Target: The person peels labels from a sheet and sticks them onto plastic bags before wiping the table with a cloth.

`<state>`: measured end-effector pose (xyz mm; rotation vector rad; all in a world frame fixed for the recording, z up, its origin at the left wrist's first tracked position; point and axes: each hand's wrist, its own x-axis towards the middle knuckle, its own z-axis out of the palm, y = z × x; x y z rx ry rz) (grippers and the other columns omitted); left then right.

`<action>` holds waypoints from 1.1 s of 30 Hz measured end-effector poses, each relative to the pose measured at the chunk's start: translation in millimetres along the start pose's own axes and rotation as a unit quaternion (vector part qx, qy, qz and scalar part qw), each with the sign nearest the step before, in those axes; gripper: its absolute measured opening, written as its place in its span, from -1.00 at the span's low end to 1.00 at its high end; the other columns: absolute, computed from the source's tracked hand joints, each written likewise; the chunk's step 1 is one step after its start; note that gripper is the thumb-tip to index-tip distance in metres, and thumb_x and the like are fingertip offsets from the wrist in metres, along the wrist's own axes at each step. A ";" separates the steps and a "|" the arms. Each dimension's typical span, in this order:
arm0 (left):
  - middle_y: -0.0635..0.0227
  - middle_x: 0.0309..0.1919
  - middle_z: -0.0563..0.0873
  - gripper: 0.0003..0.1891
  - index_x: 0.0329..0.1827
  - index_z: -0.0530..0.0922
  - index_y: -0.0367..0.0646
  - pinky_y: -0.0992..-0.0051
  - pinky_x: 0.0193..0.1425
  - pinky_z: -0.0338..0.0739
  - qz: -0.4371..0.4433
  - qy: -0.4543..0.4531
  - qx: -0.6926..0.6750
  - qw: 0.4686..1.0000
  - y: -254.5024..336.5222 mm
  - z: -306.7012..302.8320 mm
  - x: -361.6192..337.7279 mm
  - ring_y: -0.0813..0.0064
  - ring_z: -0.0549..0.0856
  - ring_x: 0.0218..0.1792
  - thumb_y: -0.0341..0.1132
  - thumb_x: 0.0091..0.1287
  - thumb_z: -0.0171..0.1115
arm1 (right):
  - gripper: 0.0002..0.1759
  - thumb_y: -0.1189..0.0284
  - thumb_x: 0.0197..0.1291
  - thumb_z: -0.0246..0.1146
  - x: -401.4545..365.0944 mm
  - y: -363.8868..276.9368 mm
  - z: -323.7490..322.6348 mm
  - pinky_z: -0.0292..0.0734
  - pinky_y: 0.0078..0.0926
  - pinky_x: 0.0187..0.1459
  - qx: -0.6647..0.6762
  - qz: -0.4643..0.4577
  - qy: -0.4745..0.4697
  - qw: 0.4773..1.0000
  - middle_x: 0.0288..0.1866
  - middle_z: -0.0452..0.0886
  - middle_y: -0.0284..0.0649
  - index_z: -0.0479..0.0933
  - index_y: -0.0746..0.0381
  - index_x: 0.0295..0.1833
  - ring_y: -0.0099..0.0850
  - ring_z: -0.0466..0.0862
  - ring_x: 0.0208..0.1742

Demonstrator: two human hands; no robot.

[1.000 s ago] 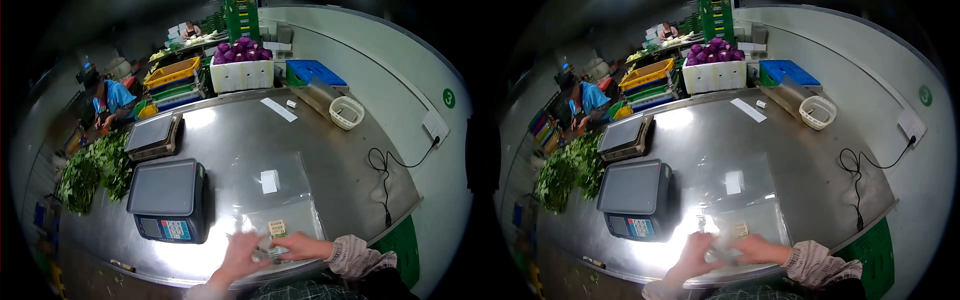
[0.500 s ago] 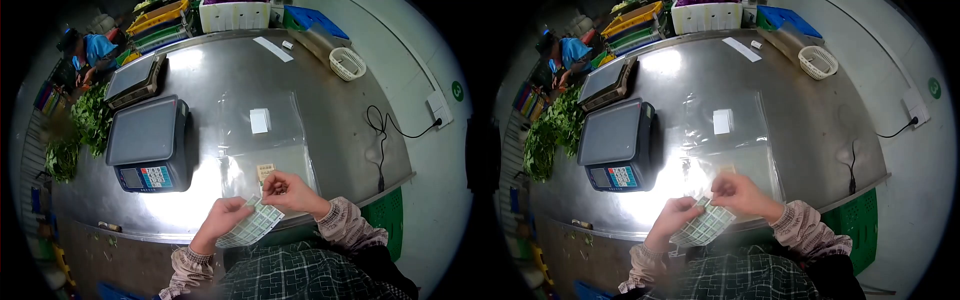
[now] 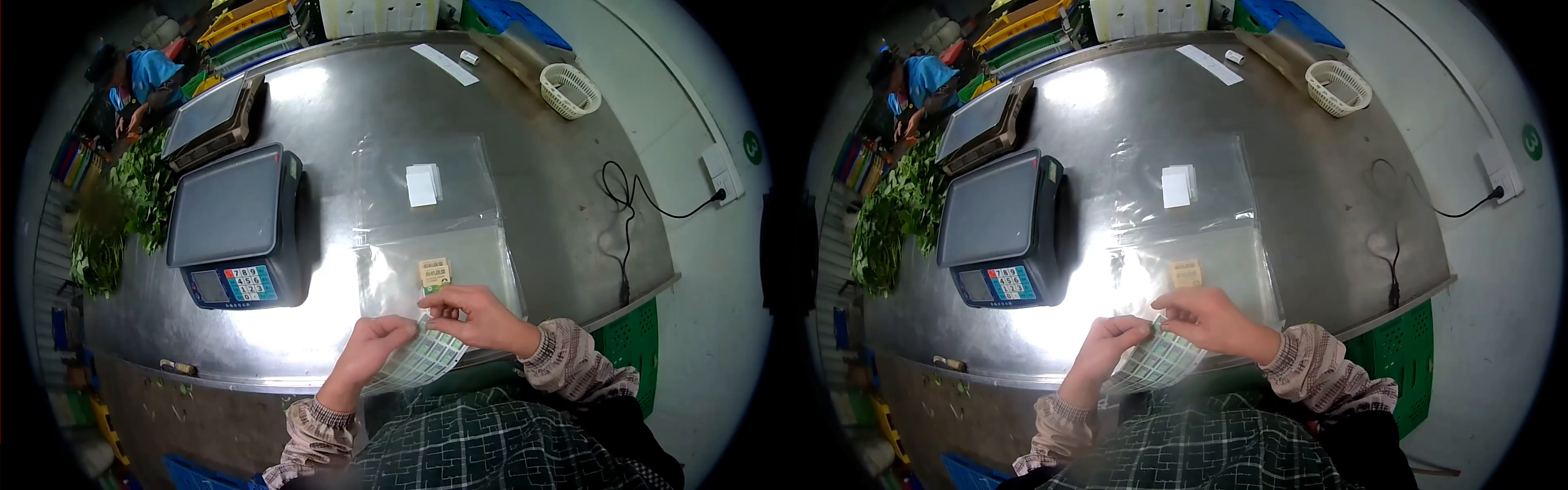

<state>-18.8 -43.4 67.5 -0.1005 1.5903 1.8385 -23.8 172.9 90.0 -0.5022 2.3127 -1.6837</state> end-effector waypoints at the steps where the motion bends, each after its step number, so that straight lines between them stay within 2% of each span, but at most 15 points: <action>1: 0.36 -0.31 0.74 -0.79 -0.12 0.68 -0.37 0.63 -0.14 0.52 -0.001 -0.001 -0.003 1.000 -0.3 0.2 -0.3 0.65 0.64 -0.28 -0.38 0.34 0.24 | -0.73 0.57 0.07 0.38 -0.1 2.7 1.3 0.51 -0.55 -0.34 -0.025 -0.029 0.004 0.999 -0.35 0.63 -0.23 0.61 0.32 -0.06 -0.48 0.61 -0.38; 3: 0.36 -0.32 0.74 -0.80 -0.13 0.68 -0.37 0.63 -0.15 0.52 0.003 0.005 -0.005 1.000 -1.6 1.1 0.3 0.66 0.64 -0.29 -0.39 0.34 0.23 | -0.74 0.59 0.06 0.38 0.4 9.9 3.1 0.52 -0.52 -0.35 -0.076 -0.086 0.012 0.993 -0.36 0.62 -0.21 0.61 0.31 -0.08 -0.44 0.62 -0.39; 6: 0.37 -0.33 0.74 -0.80 -0.13 0.68 -0.38 0.63 -0.17 0.52 -0.006 0.019 -0.011 1.000 1.5 6.0 -0.9 0.66 0.63 -0.30 -0.40 0.34 0.22 | -0.77 0.51 0.03 0.37 0.0 10.4 6.4 0.54 -0.40 -0.37 -0.095 -0.083 0.029 0.992 -0.37 0.63 -0.17 0.62 0.23 -0.13 -0.24 0.66 -0.38; 12: 0.38 -0.36 0.73 -0.80 -0.16 0.69 -0.38 0.65 -0.21 0.49 0.004 0.038 -0.020 0.999 -7.3 9.0 0.7 0.68 0.61 -0.34 -0.41 0.35 0.18 | -0.77 0.49 -0.02 0.38 -4.1 15.1 9.4 0.52 -0.33 -0.42 -0.214 -0.173 0.063 0.959 -0.40 0.63 -0.21 0.61 0.24 -0.18 -0.24 0.64 -0.41; 18: 0.43 -0.41 0.71 -0.80 -0.20 0.69 -0.38 0.69 -0.27 0.44 0.009 0.049 -0.015 0.999 -6.3 13.5 -0.9 0.72 0.57 -0.39 -0.39 0.35 0.18 | -0.78 0.50 -0.04 0.39 -6.6 16.3 12.8 0.50 -0.35 -0.44 -0.260 -0.226 0.097 0.934 -0.46 0.60 -0.23 0.59 0.25 -0.22 -0.27 0.63 -0.46; 21: 0.47 -0.44 0.69 -0.79 -0.22 0.69 -0.37 0.70 -0.31 0.40 0.007 0.054 -0.019 0.998 -9.2 13.6 0.1 0.74 0.54 -0.41 -0.38 0.34 0.18 | -0.76 0.53 -0.06 0.42 -10.5 14.5 13.1 0.54 -0.38 -0.37 -0.285 -0.217 0.088 0.929 -0.40 0.63 -0.20 0.60 0.28 -0.21 -0.27 0.65 -0.40; 27: 0.48 -0.46 0.68 -0.79 -0.21 0.69 -0.38 0.71 -0.34 0.38 0.001 0.062 -0.038 0.997 -9.0 16.4 -1.0 0.75 0.53 -0.43 -0.38 0.34 0.19 | -0.74 0.56 -0.07 0.40 -14.4 17.1 13.6 0.54 -0.42 -0.36 -0.344 -0.236 0.079 0.905 -0.36 0.65 -0.21 0.61 0.30 -0.18 -0.33 0.66 -0.38; 33: 0.49 -0.46 0.67 -0.79 -0.19 0.69 -0.38 0.72 -0.35 0.36 0.005 0.070 -0.045 0.996 -9.4 21.0 -1.7 0.76 0.51 -0.43 -0.37 0.34 0.19 | -0.71 0.58 -0.09 0.39 -17.0 23.2 17.0 0.55 -0.42 -0.34 -0.348 -0.241 0.078 0.903 -0.34 0.64 -0.18 0.61 0.32 -0.16 -0.31 0.66 -0.36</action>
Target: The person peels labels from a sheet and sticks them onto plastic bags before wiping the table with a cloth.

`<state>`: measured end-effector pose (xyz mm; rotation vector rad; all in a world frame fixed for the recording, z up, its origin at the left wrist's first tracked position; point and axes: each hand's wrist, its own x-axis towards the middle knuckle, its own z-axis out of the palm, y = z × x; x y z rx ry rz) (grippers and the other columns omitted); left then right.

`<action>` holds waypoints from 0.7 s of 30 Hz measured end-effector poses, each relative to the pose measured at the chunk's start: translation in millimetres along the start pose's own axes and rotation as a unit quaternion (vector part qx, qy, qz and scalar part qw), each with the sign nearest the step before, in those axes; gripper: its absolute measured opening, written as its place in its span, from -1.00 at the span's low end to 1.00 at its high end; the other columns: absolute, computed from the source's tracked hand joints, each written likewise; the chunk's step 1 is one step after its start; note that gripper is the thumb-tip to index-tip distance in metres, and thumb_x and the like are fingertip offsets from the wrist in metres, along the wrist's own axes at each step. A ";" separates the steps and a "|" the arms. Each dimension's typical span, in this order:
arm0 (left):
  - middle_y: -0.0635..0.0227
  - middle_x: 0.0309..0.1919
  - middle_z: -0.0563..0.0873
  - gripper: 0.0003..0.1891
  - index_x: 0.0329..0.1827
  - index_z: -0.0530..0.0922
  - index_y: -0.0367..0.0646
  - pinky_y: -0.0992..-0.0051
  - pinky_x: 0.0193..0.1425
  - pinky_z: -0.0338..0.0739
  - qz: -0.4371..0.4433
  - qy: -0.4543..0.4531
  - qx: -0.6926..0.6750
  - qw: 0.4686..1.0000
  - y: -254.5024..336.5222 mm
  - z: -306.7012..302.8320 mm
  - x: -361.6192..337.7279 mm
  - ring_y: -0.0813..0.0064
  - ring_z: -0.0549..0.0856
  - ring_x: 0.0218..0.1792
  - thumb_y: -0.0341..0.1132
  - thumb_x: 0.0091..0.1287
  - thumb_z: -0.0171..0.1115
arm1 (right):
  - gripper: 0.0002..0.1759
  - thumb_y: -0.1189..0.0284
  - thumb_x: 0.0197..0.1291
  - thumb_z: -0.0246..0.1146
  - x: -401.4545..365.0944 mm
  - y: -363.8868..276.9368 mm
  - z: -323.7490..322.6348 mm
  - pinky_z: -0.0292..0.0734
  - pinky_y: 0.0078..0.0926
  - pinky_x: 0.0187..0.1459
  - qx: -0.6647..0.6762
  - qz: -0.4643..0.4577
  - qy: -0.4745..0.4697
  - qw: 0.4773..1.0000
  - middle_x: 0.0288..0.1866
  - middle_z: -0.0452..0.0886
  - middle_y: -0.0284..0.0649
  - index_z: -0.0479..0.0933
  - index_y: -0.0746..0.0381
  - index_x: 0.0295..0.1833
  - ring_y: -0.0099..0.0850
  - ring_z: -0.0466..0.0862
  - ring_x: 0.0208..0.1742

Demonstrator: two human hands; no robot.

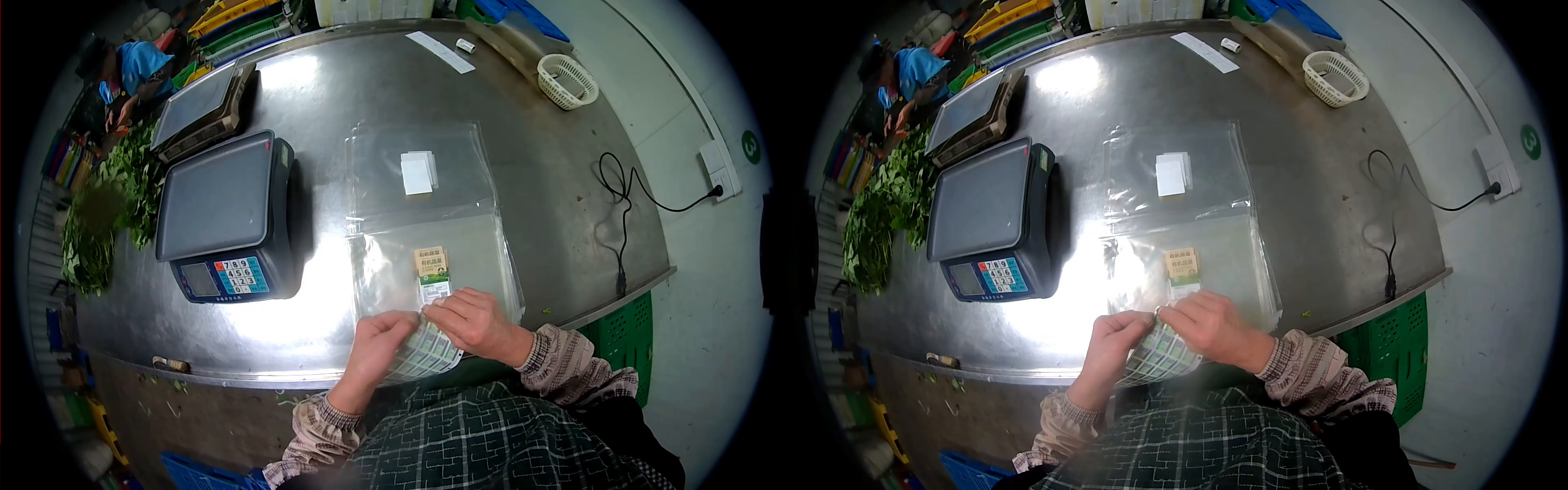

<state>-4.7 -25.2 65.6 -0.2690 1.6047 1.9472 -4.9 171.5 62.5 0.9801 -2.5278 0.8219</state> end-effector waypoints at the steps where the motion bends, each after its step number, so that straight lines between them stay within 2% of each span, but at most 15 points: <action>1: 0.50 -0.47 0.66 -0.79 -0.18 0.68 -0.38 0.72 -0.36 0.35 0.002 -0.003 0.000 1.000 -1.5 -0.4 0.9 0.76 0.51 -0.44 -0.37 0.34 0.19 | -0.72 0.59 -0.09 0.39 0.2 -0.4 -0.4 0.55 -0.41 -0.33 0.006 0.002 -0.002 1.000 -0.34 0.64 -0.18 0.60 0.32 -0.17 -0.30 0.66 -0.36; 7: 0.57 -0.55 0.58 -0.81 -0.23 0.68 -0.38 0.71 -0.44 0.25 -0.010 -0.002 -0.019 1.000 -3.6 0.8 2.0 0.79 0.42 -0.52 -0.39 0.33 0.19 | -0.77 0.63 -0.06 0.33 2.1 -1.1 -2.9 0.55 -0.39 -0.32 0.034 0.014 -0.020 0.999 -0.36 0.61 -0.17 0.55 0.32 -0.20 -0.26 0.64 -0.35; 12: 0.57 -0.56 0.57 -0.82 -0.28 0.68 -0.37 0.72 -0.44 0.24 -0.003 -0.004 -0.028 1.000 -2.6 2.2 2.2 0.79 0.41 -0.52 -0.40 0.32 0.20 | -0.81 0.64 -0.01 0.27 0.9 -2.3 2.0 0.55 -0.36 -0.29 0.028 0.042 -0.045 0.998 -0.37 0.56 -0.17 0.51 0.32 -0.22 -0.22 0.62 -0.35; 15: 0.57 -0.57 0.56 -0.82 -0.29 0.68 -0.37 0.72 -0.44 0.24 -0.009 -0.001 -0.032 0.999 -4.3 2.1 2.3 0.79 0.41 -0.53 -0.40 0.32 0.20 | -0.80 0.59 0.00 0.20 -2.3 -0.7 8.4 0.50 -0.33 -0.37 0.060 0.047 -0.016 0.997 -0.39 0.52 -0.18 0.46 0.30 -0.18 -0.24 0.59 -0.40; 21: 0.57 -0.57 0.56 -0.82 -0.29 0.68 -0.37 0.71 -0.44 0.24 -0.007 0.000 -0.030 1.000 -7.4 0.8 2.1 0.79 0.41 -0.53 -0.41 0.32 0.19 | -0.84 0.58 0.06 0.22 -3.1 1.4 11.6 0.50 -0.31 -0.41 0.071 0.034 0.010 0.997 -0.41 0.52 -0.17 0.50 0.30 -0.19 -0.21 0.60 -0.40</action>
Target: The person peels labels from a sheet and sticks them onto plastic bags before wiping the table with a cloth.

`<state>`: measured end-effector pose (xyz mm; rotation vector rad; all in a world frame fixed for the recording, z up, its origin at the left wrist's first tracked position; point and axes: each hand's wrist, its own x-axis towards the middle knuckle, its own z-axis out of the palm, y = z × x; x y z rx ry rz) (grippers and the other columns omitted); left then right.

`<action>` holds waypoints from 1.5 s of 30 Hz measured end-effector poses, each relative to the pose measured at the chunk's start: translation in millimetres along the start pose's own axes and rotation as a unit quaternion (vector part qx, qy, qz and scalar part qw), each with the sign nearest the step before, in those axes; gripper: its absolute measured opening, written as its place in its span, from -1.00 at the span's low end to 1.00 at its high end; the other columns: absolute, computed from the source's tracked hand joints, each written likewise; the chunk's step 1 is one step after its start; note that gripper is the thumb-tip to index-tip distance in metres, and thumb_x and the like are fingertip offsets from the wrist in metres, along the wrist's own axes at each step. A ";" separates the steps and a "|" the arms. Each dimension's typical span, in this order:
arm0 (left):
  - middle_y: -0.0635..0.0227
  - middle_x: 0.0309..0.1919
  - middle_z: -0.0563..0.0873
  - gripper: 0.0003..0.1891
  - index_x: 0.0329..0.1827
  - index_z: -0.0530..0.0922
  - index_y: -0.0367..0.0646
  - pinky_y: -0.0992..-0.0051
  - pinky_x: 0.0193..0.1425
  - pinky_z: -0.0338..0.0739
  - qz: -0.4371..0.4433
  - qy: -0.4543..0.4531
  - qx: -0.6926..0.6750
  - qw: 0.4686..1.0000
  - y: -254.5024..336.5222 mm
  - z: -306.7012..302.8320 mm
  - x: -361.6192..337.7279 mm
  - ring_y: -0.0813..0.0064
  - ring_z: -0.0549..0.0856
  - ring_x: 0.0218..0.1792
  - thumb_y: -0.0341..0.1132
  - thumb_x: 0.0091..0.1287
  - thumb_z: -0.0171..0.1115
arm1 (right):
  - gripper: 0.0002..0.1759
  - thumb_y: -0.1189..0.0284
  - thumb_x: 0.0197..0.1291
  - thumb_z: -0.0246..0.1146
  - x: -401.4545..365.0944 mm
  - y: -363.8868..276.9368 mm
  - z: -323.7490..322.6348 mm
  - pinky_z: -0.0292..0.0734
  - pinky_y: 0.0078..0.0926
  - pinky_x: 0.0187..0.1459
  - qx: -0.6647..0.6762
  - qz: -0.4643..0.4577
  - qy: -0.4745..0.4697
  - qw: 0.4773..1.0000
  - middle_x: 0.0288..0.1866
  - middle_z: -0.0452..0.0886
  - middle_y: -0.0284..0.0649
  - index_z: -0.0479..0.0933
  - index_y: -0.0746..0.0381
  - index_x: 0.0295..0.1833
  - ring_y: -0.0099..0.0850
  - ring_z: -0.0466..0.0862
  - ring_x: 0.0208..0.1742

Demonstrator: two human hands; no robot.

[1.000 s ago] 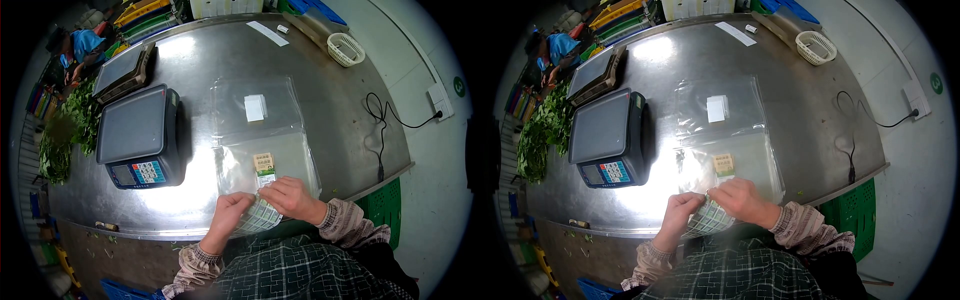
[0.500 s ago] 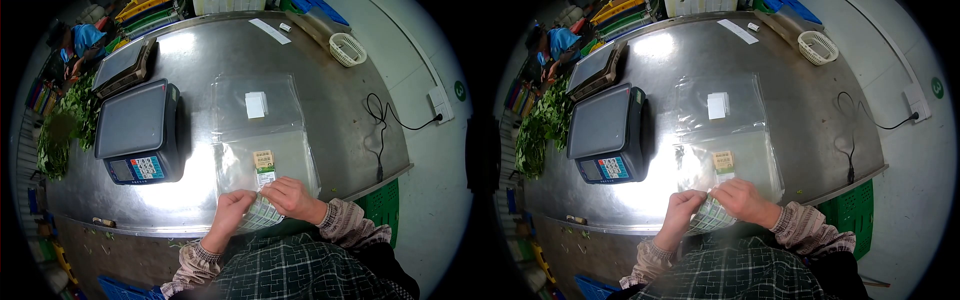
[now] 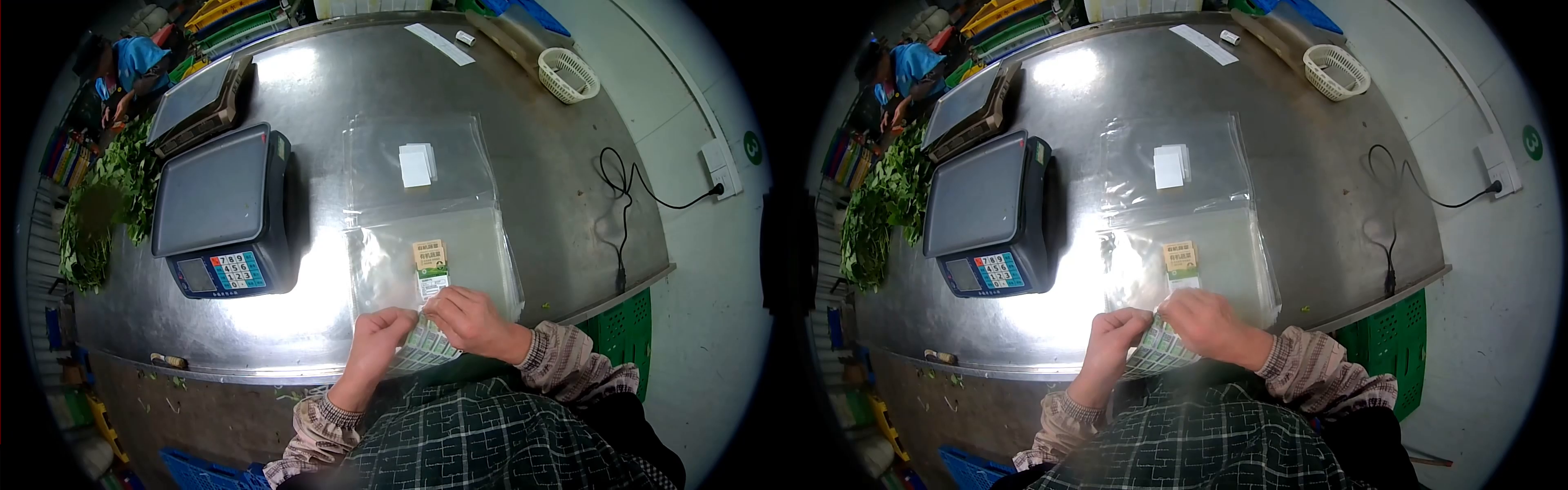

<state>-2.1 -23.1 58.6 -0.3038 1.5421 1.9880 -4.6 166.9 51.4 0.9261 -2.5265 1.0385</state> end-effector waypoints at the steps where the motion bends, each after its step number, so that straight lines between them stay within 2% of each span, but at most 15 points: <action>1: 0.57 -0.57 0.56 -0.82 -0.29 0.68 -0.37 0.71 -0.44 0.24 0.000 0.002 0.001 1.000 -0.3 -0.1 0.0 0.79 0.41 -0.53 -0.41 0.32 0.19 | -0.84 0.58 0.06 0.23 0.4 -0.8 -0.4 0.50 -0.32 -0.42 0.004 0.013 -0.001 1.000 -0.41 0.53 -0.17 0.50 0.30 -0.20 -0.22 0.60 -0.40; 9: 0.54 -0.56 0.59 -0.81 -0.29 0.68 -0.36 0.71 -0.43 0.27 0.012 0.001 0.009 1.000 -2.9 -1.4 0.1 0.78 0.45 -0.52 -0.39 0.33 0.20 | -0.85 0.57 0.04 0.23 3.3 -0.3 -2.8 0.49 -0.33 -0.43 0.008 -0.003 -0.005 1.000 -0.40 0.54 -0.18 0.50 0.29 -0.22 -0.25 0.60 -0.41; 18: 0.51 -0.59 0.58 -0.80 -0.39 0.65 -0.34 0.67 -0.46 0.34 -0.017 0.014 0.049 0.999 -14.2 -1.0 1.8 0.73 0.47 -0.56 -0.39 0.32 0.17 | -0.83 0.65 0.03 0.22 1.0 -14.2 -0.8 0.56 -0.39 -0.24 -0.055 -0.053 -0.031 0.997 -0.17 0.55 -0.07 0.46 0.34 -0.21 -0.21 0.62 -0.24; 21: 0.49 -0.59 0.58 -0.81 -0.41 0.63 -0.34 0.66 -0.44 0.39 0.020 0.083 0.118 0.989 -21.1 -32.0 8.8 0.72 0.49 -0.55 -0.41 0.32 0.15 | -0.91 0.65 0.11 0.16 -7.0 -0.3 4.0 0.54 -0.30 -0.21 -0.009 0.004 0.059 0.998 -0.15 0.53 -0.02 0.44 0.33 -0.24 -0.18 0.61 -0.23; 23: 0.49 -0.59 0.59 -0.81 -0.40 0.62 -0.35 0.64 -0.43 0.42 0.043 0.097 0.141 0.984 -12.7 -56.2 12.8 0.70 0.50 -0.54 -0.42 0.31 0.14 | -0.94 0.57 0.18 0.14 -3.6 33.0 -11.6 0.53 -0.22 -0.20 0.131 0.344 0.014 0.930 -0.18 0.55 -0.01 0.44 0.32 -0.23 -0.12 0.61 -0.24; 25: 0.46 -0.56 0.63 -0.83 -0.36 0.61 -0.33 0.59 -0.41 0.45 0.072 0.034 0.188 0.979 -19.7 -63.2 22.1 0.68 0.53 -0.51 -0.42 0.32 0.13 | -0.90 0.50 0.18 0.18 -9.3 74.2 8.6 0.53 -0.21 -0.21 0.073 0.354 -0.055 0.931 -0.22 0.57 -0.02 0.45 0.29 -0.22 -0.11 0.61 -0.26; 26: 0.31 -0.55 0.65 -0.83 -0.32 0.60 -0.33 0.54 -0.36 0.47 0.032 0.003 0.261 0.965 -13.7 -46.2 24.8 0.62 0.54 -0.49 -0.39 0.31 0.13 | -0.87 0.46 0.18 0.20 -13.6 89.8 19.6 0.52 -0.21 -0.21 0.044 0.355 -0.093 0.929 -0.24 0.57 -0.03 0.46 0.28 -0.21 -0.10 0.60 -0.26; 28: 0.11 -0.53 0.64 -0.81 -0.27 0.59 -0.32 0.44 -0.30 0.50 0.097 -0.059 0.288 0.951 -37.2 -28.2 47.8 0.42 0.61 -0.46 -0.34 0.31 0.12 | -0.80 0.37 0.14 0.26 -12.1 94.0 42.2 0.53 -0.19 -0.20 -0.073 0.359 -0.152 0.918 -0.28 0.58 -0.06 0.47 0.25 -0.21 -0.08 0.60 -0.28; 31: -0.03 -0.36 0.63 -0.77 -0.23 0.58 -0.31 0.31 -0.18 0.51 0.059 -0.022 0.383 0.922 -73.5 -25.8 62.9 0.11 0.66 -0.31 -0.27 0.33 0.12 | -0.71 0.26 0.06 0.34 -19.6 114.1 45.4 0.53 -0.16 -0.20 -0.102 0.328 -0.123 0.931 -0.30 0.57 -0.10 0.49 0.21 -0.21 -0.08 0.60 -0.28; 35: 0.07 -0.38 0.65 -0.76 -0.17 0.59 -0.30 0.37 -0.20 0.52 0.106 -0.023 0.287 0.952 -98.2 -43.0 60.2 0.24 0.66 -0.34 -0.26 0.37 0.11 | -0.65 0.18 -0.01 0.38 -30.1 122.6 -3.6 0.51 -0.18 -0.20 -0.164 0.247 -0.134 0.945 -0.27 0.53 -0.15 0.52 0.16 -0.19 -0.13 0.58 -0.27; 38: 0.17 -0.43 0.66 -0.78 -0.17 0.61 -0.27 0.42 -0.23 0.53 -0.072 -0.065 0.167 0.981 -60.5 -41.6 54.1 0.36 0.64 -0.39 -0.28 0.40 0.11 | -0.72 0.23 0.00 0.38 -48.3 85.0 32.7 0.48 -0.23 -0.24 -0.130 0.030 -0.134 0.982 -0.28 0.47 -0.21 0.53 0.11 -0.23 -0.18 0.55 -0.29; 40: 0.20 -0.35 0.71 -0.77 -0.13 0.61 -0.28 0.47 -0.18 0.55 0.119 -0.225 0.268 0.929 -35.6 -31.1 31.0 0.46 0.66 -0.34 -0.28 0.42 0.11 | -0.85 0.34 0.08 0.26 -50.3 91.6 44.4 0.47 -0.21 -0.11 -0.042 0.161 -0.151 0.974 -0.32 0.52 -0.10 0.52 0.16 -0.28 -0.17 0.58 -0.19; 42: 0.33 -0.26 0.74 -0.72 -0.08 0.62 -0.28 0.51 -0.05 0.53 0.060 -0.280 0.285 0.915 -15.2 -10.3 19.1 0.56 0.63 -0.13 -0.23 0.46 0.07 | -0.87 0.37 0.12 0.23 -44.8 99.9 44.3 0.47 -0.20 -0.12 0.085 0.304 -0.153 0.936 -0.36 0.52 -0.05 0.52 0.20 -0.30 -0.14 0.58 -0.21; 43: 0.34 -0.29 0.73 -0.72 -0.08 0.62 -0.28 0.52 -0.07 0.52 0.022 -0.227 0.292 0.929 -19.4 -10.8 27.8 0.58 0.63 -0.16 -0.23 0.46 0.07 | -0.80 0.34 0.18 0.16 -38.5 101.9 40.0 0.49 -0.16 -0.18 0.193 0.378 -0.168 0.890 -0.39 0.55 0.03 0.51 0.28 -0.31 -0.07 0.61 -0.26; 45: 0.37 -0.33 0.71 -0.72 -0.09 0.63 -0.28 0.54 -0.13 0.51 -0.056 -0.116 0.293 0.947 -48.3 -18.9 54.0 0.60 0.62 -0.22 -0.22 0.46 0.07 | -0.81 0.40 0.27 0.20 -9.5 122.1 21.3 0.44 -0.42 -0.24 0.123 0.389 -0.246 0.879 -0.43 0.56 -0.22 0.51 0.30 -0.34 -0.51 0.51 -0.33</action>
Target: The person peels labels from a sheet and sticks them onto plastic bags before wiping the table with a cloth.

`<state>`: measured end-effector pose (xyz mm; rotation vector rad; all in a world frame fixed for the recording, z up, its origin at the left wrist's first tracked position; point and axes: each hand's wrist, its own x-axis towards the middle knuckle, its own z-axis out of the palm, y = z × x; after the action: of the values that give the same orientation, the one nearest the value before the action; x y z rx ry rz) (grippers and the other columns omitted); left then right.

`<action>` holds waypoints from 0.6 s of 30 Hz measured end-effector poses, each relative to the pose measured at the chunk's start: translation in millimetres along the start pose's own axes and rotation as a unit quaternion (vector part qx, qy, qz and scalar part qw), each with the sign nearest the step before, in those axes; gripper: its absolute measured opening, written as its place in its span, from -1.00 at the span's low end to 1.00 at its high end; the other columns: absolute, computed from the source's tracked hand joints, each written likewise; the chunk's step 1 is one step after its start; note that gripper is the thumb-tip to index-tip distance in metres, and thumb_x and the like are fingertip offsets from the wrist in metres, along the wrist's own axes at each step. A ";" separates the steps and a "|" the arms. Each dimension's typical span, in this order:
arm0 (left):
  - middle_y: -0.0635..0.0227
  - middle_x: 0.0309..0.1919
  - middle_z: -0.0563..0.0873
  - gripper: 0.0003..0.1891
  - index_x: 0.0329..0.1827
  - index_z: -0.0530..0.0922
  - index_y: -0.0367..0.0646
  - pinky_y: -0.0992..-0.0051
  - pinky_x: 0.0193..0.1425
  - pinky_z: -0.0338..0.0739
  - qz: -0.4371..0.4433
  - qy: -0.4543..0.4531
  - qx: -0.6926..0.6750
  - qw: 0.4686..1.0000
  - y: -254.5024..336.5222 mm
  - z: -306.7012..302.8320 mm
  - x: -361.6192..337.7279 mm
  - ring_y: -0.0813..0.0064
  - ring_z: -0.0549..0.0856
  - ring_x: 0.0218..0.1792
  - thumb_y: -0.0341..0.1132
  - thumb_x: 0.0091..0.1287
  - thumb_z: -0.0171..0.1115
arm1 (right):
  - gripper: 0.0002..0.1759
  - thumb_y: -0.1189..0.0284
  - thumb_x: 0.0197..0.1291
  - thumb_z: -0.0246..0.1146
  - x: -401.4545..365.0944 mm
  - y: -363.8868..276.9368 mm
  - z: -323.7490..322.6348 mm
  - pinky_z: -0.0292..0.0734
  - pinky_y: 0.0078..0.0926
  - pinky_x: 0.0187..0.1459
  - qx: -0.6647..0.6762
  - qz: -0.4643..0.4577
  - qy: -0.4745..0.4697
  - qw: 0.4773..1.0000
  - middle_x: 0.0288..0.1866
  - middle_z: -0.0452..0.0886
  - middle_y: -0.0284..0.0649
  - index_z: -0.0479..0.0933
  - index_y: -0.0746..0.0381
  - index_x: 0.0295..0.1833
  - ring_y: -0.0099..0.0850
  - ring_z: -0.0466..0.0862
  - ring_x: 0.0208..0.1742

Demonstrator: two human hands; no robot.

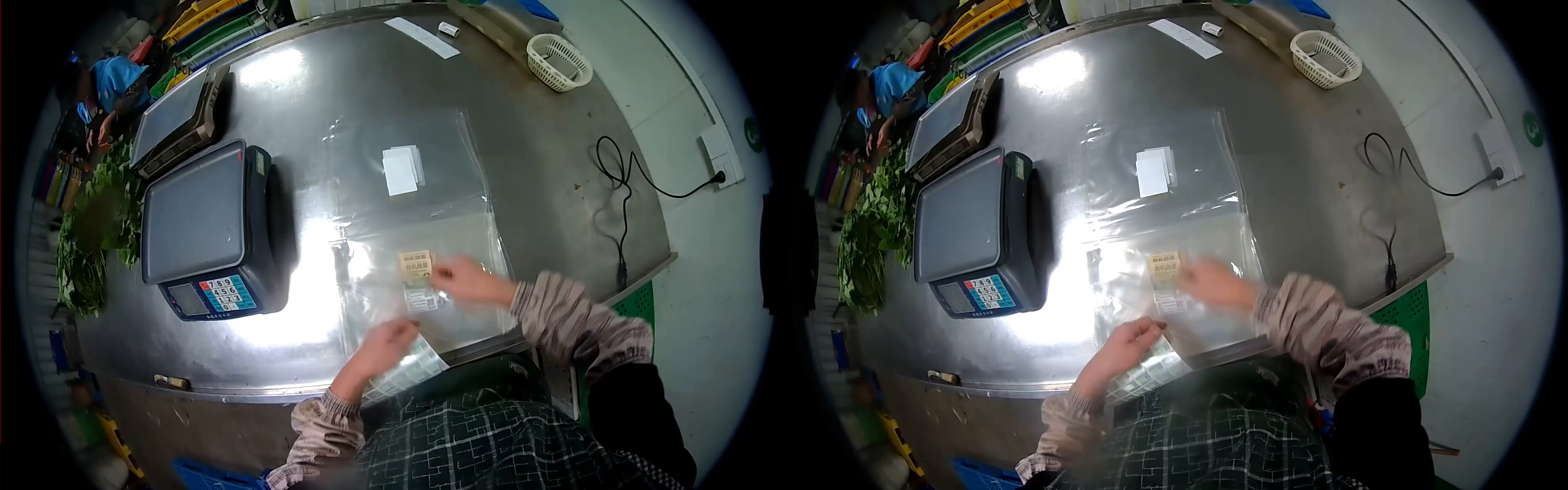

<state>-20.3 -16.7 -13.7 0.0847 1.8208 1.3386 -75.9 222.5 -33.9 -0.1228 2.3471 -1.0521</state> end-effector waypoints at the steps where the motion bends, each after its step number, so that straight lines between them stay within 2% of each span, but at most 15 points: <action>1: 0.33 -0.34 0.71 -0.71 -0.11 0.61 -0.29 0.52 -0.16 0.51 -0.009 0.014 -0.016 1.000 -10.1 0.0 8.2 0.58 0.62 -0.26 -0.22 0.46 0.07 | -0.78 0.38 0.27 0.21 4.8 -35.2 -38.9 0.45 -0.45 -0.26 0.048 0.028 0.085 0.995 -0.51 0.55 -0.23 0.50 0.32 -0.36 -0.48 0.52 -0.38; 2: 0.28 -0.35 0.70 -0.71 -0.12 0.60 -0.31 0.49 -0.19 0.51 -0.022 0.027 -0.034 0.999 -19.5 -0.5 14.1 0.55 0.63 -0.30 -0.22 0.46 0.07 | -0.76 0.36 0.28 0.20 26.2 -52.7 -94.8 0.46 -0.47 -0.26 0.068 -0.040 0.276 0.958 -0.45 0.58 -0.23 0.50 0.32 -0.37 -0.47 0.53 -0.38; 3: 0.24 -0.37 0.70 -0.70 -0.14 0.59 -0.33 0.47 -0.22 0.51 -0.034 0.039 -0.050 0.997 -23.1 -1.5 16.3 0.53 0.63 -0.34 -0.22 0.45 0.07 | -0.73 0.34 0.28 0.20 47.7 -70.2 -150.8 0.47 -0.49 -0.27 0.054 -0.105 0.454 0.883 -0.40 0.61 -0.23 0.50 0.32 -0.38 -0.46 0.54 -0.38; 6: 0.38 -0.49 0.62 -0.70 -0.26 0.58 -0.33 0.54 -0.31 0.46 -0.012 0.079 -0.111 0.991 -5.3 -4.5 7.1 0.65 0.54 -0.42 -0.23 0.45 0.07 | -0.73 0.34 0.29 0.19 4.8 -136.7 -152.5 0.47 -0.51 -0.31 -0.042 -0.177 0.429 0.885 -0.39 0.61 -0.25 0.50 0.32 -0.38 -0.49 0.55 -0.38; 7: 0.42 -0.53 0.59 -0.69 -0.29 0.58 -0.33 0.55 -0.34 0.44 0.006 0.098 -0.127 0.987 2.7 -7.3 9.5 0.68 0.51 -0.44 -0.23 0.45 0.07 | -0.78 0.42 0.24 0.24 6.9 -104.9 -118.6 0.49 -0.51 -0.30 -0.020 -0.335 0.216 0.917 -0.43 0.60 -0.27 0.50 0.30 -0.42 -0.52 0.56 -0.37; 8: 0.45 -0.54 0.57 -0.70 -0.33 0.56 -0.32 0.56 -0.36 0.41 0.024 0.111 -0.112 0.987 8.8 -9.9 11.3 0.70 0.48 -0.45 -0.23 0.45 0.08 | -0.86 0.50 0.16 0.32 -10.0 -92.1 -60.1 0.50 -0.53 -0.25 0.015 -0.175 0.090 0.980 -0.39 0.58 -0.30 0.49 0.27 -0.35 -0.56 0.55 -0.33; 10: 0.52 -0.57 0.51 -0.69 -0.39 0.53 -0.31 0.57 -0.41 0.36 0.043 0.133 -0.081 0.987 13.3 -14.2 9.6 0.74 0.42 -0.47 -0.24 0.44 0.09 | -0.81 0.58 0.09 0.37 -30.6 -72.0 -2.3 0.51 -0.56 -0.20 0.092 -0.082 -0.071 0.990 -0.36 0.56 -0.32 0.47 0.26 -0.25 -0.60 0.56 -0.29; 13: 0.57 -0.58 0.46 -0.68 -0.44 0.49 -0.30 0.60 -0.43 0.30 0.025 0.137 -0.166 0.976 14.0 -14.4 3.2 0.77 0.38 -0.47 -0.24 0.43 0.12 | -0.78 0.57 0.12 0.36 -37.3 -60.5 24.6 0.51 -0.60 -0.20 0.301 -0.047 -0.053 0.951 -0.35 0.54 -0.32 0.43 0.27 -0.19 -0.62 0.55 -0.28; 14: 0.59 -0.58 0.46 -0.68 -0.44 0.49 -0.30 0.63 -0.44 0.29 0.030 0.130 -0.183 0.974 16.7 -13.8 0.8 0.78 0.38 -0.47 -0.24 0.42 0.14 | -0.81 0.58 0.15 0.32 -40.3 -60.2 24.6 0.51 -0.60 -0.19 0.274 -0.067 -0.044 0.958 -0.35 0.55 -0.32 0.47 0.31 -0.15 -0.59 0.55 -0.29; 18: 0.62 -0.58 0.45 -0.67 -0.46 0.50 -0.29 0.65 -0.44 0.27 0.013 0.116 -0.173 0.978 22.2 -8.1 -5.1 0.81 0.36 -0.48 -0.24 0.43 0.14 | -0.72 0.58 0.16 0.31 -59.0 -73.4 19.5 0.52 -0.57 -0.23 0.223 -0.099 -0.014 0.970 -0.33 0.58 -0.28 0.52 0.34 0.00 -0.55 0.58 -0.30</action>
<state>-31.5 -16.0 7.8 -0.2445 1.7483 1.7247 -26.3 176.8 34.7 -0.2015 2.0431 -1.6374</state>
